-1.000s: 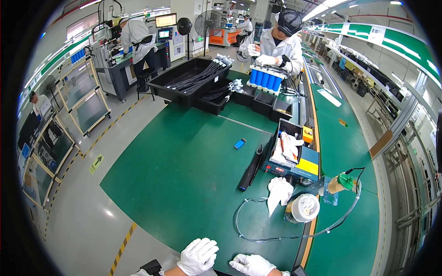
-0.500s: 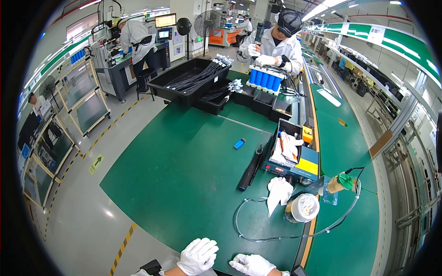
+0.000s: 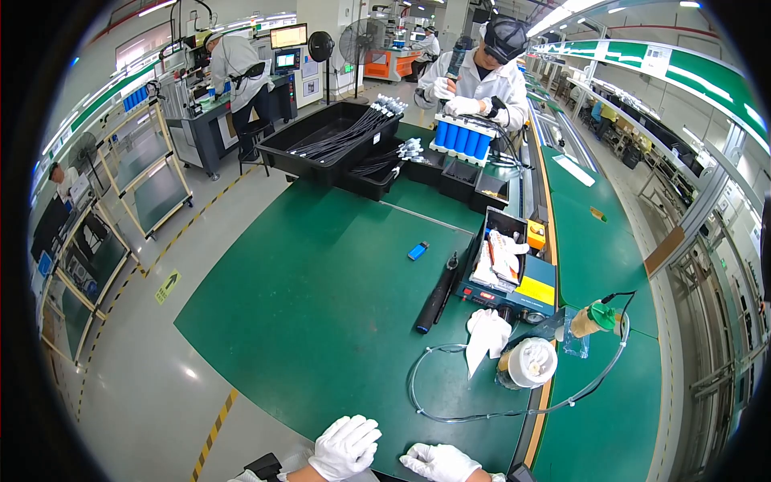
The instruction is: The recorder puts on white protective gloves and prepares to assemble electronic battery components at a workbench in a factory setting.
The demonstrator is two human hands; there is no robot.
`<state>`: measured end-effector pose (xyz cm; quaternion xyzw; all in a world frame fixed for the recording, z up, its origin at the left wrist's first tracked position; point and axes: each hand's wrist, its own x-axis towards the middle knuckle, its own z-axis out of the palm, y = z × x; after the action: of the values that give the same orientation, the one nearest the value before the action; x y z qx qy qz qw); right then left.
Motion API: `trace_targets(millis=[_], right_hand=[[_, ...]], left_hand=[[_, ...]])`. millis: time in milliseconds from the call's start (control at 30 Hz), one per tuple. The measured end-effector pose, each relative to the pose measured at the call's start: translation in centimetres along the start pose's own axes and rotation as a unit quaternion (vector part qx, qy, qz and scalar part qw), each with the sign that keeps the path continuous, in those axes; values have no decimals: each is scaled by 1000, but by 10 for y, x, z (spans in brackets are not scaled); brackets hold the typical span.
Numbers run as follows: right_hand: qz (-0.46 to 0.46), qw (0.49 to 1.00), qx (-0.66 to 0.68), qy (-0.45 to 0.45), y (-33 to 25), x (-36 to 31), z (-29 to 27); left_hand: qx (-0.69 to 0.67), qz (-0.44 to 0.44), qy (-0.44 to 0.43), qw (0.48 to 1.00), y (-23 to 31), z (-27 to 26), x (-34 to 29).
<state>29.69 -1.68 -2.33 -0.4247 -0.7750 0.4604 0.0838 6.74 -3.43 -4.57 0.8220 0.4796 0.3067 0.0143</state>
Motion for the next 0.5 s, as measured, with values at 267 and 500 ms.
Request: trace_targets(millis=[267,500], right_hand=[[3,1000,-2,-3,0,0,0],[9,1000,9,-3,-2,-1,-3]], left_hand=[[0,-1,-1,1000,0,0,-2],[3,2,-2,1000,2,0,-1]])
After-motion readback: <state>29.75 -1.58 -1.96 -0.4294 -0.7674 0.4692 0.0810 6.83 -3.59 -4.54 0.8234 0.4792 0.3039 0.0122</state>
